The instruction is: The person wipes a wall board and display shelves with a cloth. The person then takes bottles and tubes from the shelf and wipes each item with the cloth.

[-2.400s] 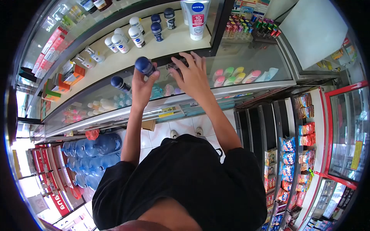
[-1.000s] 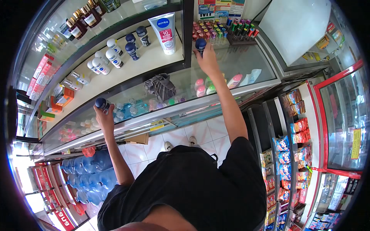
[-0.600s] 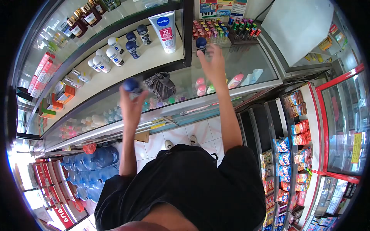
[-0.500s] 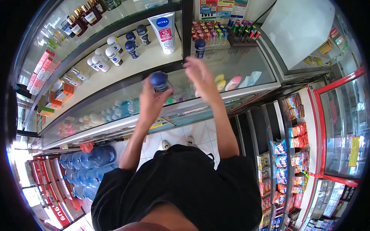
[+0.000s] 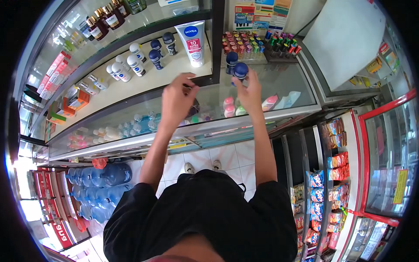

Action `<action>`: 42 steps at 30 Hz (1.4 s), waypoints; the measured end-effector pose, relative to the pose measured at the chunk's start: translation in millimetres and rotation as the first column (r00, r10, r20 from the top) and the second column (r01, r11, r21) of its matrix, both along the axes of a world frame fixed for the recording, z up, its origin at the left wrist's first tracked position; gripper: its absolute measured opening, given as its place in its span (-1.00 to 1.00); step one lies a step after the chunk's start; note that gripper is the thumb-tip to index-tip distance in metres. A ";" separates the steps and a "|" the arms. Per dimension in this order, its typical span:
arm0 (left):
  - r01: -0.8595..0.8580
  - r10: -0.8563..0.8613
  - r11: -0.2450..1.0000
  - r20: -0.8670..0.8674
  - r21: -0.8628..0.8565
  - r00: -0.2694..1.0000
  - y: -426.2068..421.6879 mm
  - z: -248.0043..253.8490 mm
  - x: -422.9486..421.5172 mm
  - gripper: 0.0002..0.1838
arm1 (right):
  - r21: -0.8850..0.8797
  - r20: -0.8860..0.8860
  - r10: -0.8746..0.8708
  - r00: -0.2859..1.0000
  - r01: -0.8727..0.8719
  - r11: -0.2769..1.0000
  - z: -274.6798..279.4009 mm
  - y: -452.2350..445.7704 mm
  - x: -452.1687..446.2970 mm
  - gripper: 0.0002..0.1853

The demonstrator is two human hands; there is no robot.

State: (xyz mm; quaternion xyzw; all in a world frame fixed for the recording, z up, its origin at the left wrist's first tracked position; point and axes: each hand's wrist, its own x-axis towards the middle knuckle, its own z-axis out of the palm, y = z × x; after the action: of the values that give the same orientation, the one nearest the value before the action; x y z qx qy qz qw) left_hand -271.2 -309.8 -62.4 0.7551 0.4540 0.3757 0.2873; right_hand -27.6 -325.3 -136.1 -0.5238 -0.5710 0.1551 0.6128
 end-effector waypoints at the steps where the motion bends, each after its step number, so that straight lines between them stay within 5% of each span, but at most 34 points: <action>1: -0.057 0.055 0.998 -0.065 -0.027 0.996 8.2 7.3 -11.1 -0.50 | 0.028 -0.029 0.019 0.999 -0.018 0.999 -4.0 6.2 3.3 -0.58; 3: -0.159 0.266 0.876 -0.182 0.455 0.947 34.2 10.3 -28.3 -0.54 | 0.000 -0.095 0.065 0.993 -0.065 0.998 -14.1 13.2 7.9 -0.59; 11: -0.117 0.507 0.674 -0.342 0.729 0.791 139.2 5.8 -32.5 -0.31 | -0.017 -0.182 0.124 0.975 -0.129 0.992 -34.8 29.3 11.2 -0.59; 14: -0.098 0.591 0.642 -0.409 0.760 0.695 183.2 -5.5 -23.9 -0.11 | -0.030 -0.133 0.090 0.987 -0.095 0.995 -37.9 32.1 12.0 -0.59; 26: -0.071 0.301 0.943 -0.742 0.324 0.599 217.2 27.6 -8.6 -0.21 | -0.080 -0.007 0.001 1.000 -0.002 0.997 -42.5 34.6 15.8 -0.57; 36: 0.001 0.295 0.881 -0.551 0.473 0.781 205.6 22.4 -23.0 -0.31 | -0.062 -0.005 -0.007 1.000 0.007 0.998 -40.3 27.9 14.1 -0.49; 39: 0.014 0.293 0.821 -0.443 0.571 0.847 187.0 25.1 -27.9 -0.36 | 0.036 0.039 -0.245 0.969 0.244 0.969 -18.7 9.7 2.9 -0.50; 42: 0.025 0.275 0.797 -0.401 0.603 0.874 162.1 36.7 -33.3 -0.39 | -0.036 -0.176 -0.303 0.937 0.301 0.953 15.3 -15.1 -4.3 -0.58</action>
State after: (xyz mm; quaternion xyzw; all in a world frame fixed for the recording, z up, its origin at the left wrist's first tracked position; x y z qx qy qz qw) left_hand -304.5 -147.7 -25.7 0.8413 0.4204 0.3226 -0.1067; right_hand -32.0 -340.4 -120.8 -0.5917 -0.4257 0.1084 0.6760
